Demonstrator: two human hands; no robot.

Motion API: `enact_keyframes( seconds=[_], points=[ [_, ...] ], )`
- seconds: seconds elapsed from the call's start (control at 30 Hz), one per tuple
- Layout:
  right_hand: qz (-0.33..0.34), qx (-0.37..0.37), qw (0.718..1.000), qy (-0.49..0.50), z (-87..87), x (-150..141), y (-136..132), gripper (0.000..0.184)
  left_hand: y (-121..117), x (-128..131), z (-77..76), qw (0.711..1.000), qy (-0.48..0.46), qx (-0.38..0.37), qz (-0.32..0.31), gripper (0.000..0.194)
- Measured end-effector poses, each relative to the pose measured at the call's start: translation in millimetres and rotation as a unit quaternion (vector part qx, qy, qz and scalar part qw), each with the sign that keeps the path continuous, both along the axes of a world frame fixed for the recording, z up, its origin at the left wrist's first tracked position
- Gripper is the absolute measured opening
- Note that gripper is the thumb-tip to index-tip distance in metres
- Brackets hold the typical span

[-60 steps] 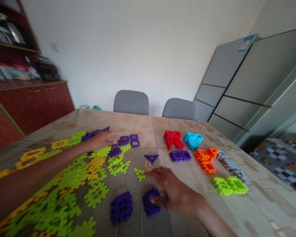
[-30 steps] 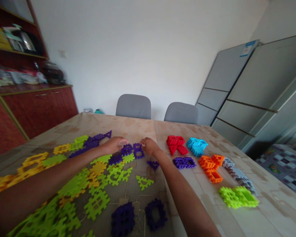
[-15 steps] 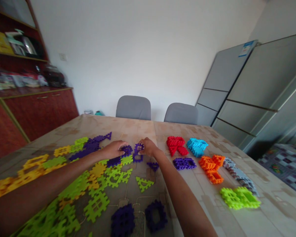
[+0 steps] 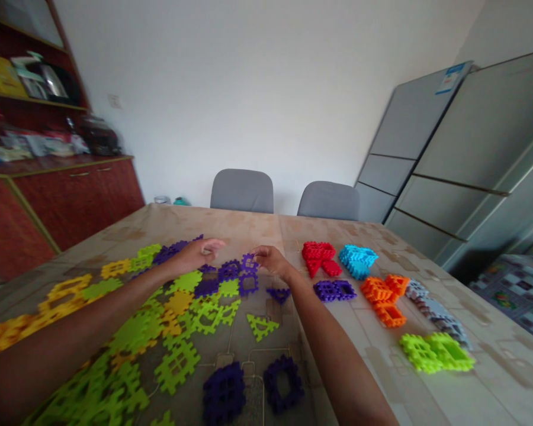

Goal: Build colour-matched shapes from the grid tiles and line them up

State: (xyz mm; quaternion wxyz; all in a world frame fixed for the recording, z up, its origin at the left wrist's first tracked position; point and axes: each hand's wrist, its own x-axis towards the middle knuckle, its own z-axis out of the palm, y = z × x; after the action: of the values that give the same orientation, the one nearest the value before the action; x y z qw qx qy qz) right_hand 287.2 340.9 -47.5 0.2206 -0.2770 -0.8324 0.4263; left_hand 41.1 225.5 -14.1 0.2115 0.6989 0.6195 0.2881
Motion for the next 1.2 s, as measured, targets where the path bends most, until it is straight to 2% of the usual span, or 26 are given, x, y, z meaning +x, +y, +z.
enact_keyframes(
  seconds=[0.23, 0.4, 0.5, 0.63, 0.77, 0.9, 1.0, 1.2],
  points=[
    [-0.064, 0.053, 0.995, -0.052, 15.7, -31, -6, 0.028, -8, -4, -6.3, 1.0, -0.015, -0.019, 0.008, 0.028],
    [-0.018, 0.061, 0.995, -0.075, 15.5, -42, -18, 0.028, -7, -8, -6.7, 0.999, -0.008, 0.001, 0.036, 0.029],
    [0.0, 0.077, 0.993, -0.09, 13.2, -47, -22, 0.027, -10, -6, -4.6, 1.0, 0.01, -0.003, 0.025, 0.028],
    [-0.012, 0.112, 0.989, -0.098, 13.6, -36, -18, 0.026, -21, 7, -3.7, 0.999, 0.048, -0.007, -0.021, 0.031],
    [0.043, 0.112, 0.985, -0.12, 19.9, -9, -22, 0.024, -28, 26, -5.9, 0.993, 0.1, -0.002, -0.059, 0.036],
    [0.105, 0.127, 0.977, -0.135, 31.0, 9, -37, 0.046, -24, 37, -6.8, 0.988, 0.144, 0.006, -0.061, 0.037],
    [0.133, 0.153, 0.968, -0.146, 35.9, 12, -45, 0.054, -20, 39, -5.0, 0.985, 0.161, 0.006, -0.062, 0.035],
    [0.137, 0.192, 0.958, -0.162, 33.1, 10, -46, 0.051, -19, 37, -1.0, 0.985, 0.156, 0.014, -0.066, 0.038]
  ],
)
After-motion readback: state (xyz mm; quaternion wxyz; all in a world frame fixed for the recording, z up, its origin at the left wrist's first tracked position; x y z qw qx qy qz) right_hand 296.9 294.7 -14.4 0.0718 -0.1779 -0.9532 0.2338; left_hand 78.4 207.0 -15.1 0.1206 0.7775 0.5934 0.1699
